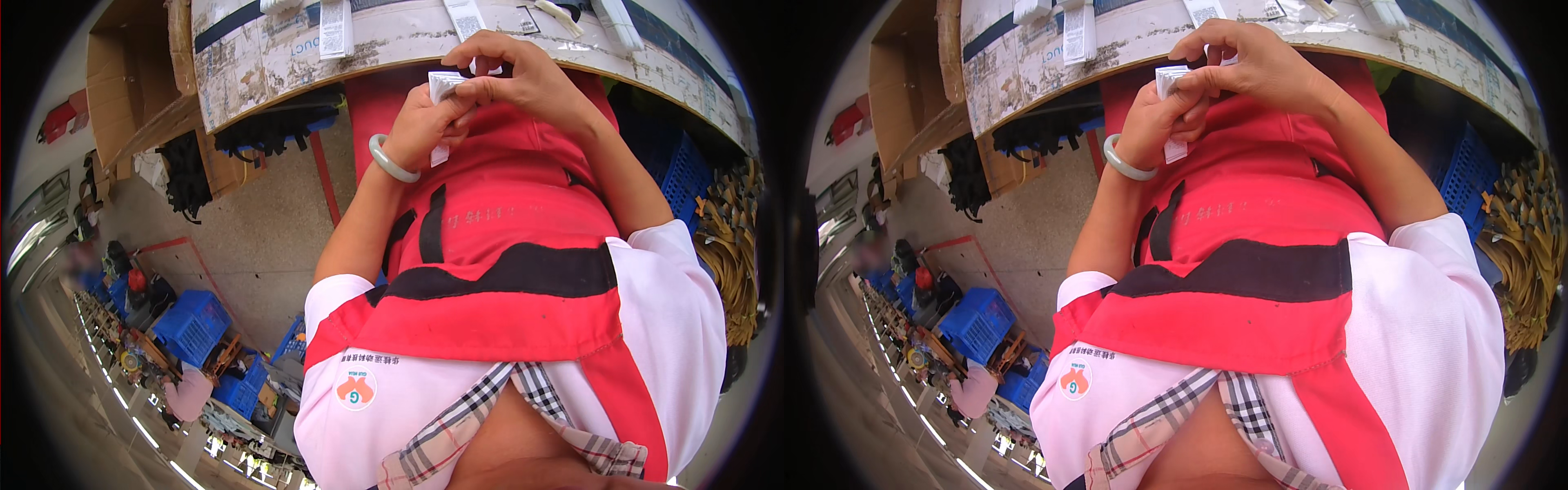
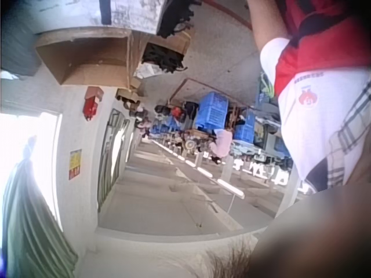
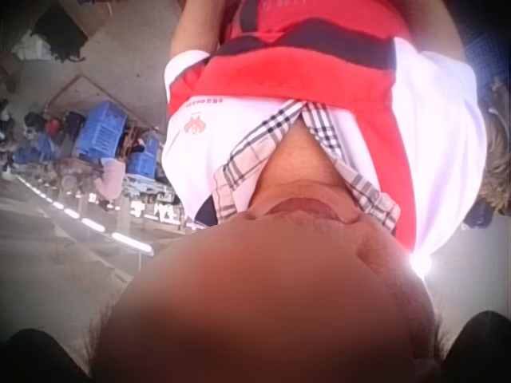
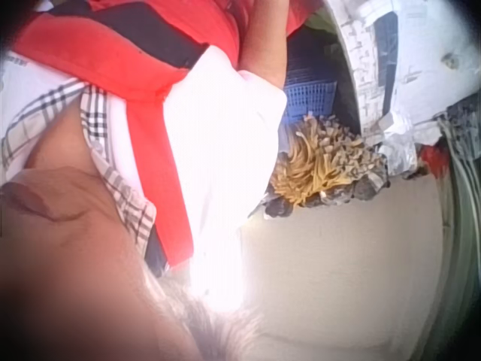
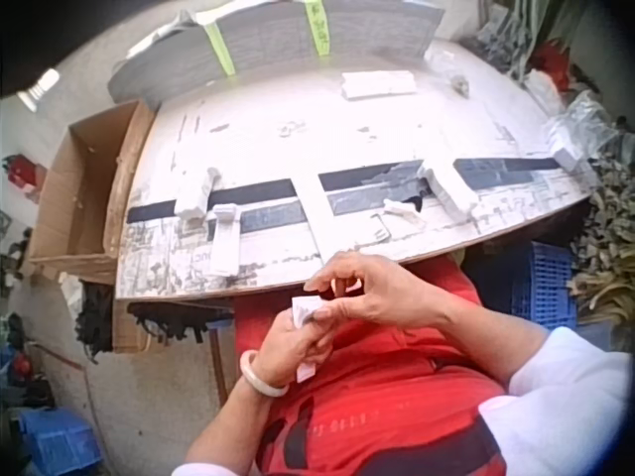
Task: Fold and stack white product labels at a manufacturing workstation.
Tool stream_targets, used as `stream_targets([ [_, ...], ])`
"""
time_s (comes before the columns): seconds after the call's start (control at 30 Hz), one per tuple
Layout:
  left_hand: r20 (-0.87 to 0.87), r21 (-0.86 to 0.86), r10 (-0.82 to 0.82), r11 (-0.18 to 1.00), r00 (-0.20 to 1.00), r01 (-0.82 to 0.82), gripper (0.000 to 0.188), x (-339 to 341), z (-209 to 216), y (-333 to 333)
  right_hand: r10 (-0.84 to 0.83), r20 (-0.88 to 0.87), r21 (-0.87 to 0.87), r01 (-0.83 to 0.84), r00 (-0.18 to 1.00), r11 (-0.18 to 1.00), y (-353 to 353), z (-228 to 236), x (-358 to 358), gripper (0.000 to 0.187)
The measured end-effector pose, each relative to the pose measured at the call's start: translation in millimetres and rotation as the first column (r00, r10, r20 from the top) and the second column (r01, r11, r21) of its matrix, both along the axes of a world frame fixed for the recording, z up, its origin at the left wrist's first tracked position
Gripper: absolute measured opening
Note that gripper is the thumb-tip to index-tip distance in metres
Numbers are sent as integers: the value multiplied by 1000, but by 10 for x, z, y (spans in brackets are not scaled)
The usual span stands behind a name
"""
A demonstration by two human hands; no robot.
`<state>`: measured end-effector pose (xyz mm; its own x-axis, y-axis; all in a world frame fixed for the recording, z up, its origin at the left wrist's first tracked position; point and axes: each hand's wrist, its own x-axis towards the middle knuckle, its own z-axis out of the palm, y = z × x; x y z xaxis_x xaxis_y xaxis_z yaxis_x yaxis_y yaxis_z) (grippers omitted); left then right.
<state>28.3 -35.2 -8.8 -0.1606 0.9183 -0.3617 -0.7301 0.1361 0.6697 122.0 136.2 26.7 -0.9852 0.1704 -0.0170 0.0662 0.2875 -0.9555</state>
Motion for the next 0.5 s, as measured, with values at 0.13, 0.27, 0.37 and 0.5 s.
stream_targets([
  [0.13,-157,-9,-48,999,986,47,22,45,95,30,21,97,-251,4,995,968,33,-107,18,11],
  [0.27,-162,-38,-35,999,986,29,22,5,55,29,-59,39,-78,62,997,995,41,-85,-82,13],
  [0.37,-84,-61,1,998,996,-6,21,-8,22,66,-114,-332,481,272,936,833,285,-185,-284,17],
  [0.5,-129,-122,96,986,987,-112,19,-12,9,134,-118,-404,605,361,907,710,507,-371,-471,15],
])
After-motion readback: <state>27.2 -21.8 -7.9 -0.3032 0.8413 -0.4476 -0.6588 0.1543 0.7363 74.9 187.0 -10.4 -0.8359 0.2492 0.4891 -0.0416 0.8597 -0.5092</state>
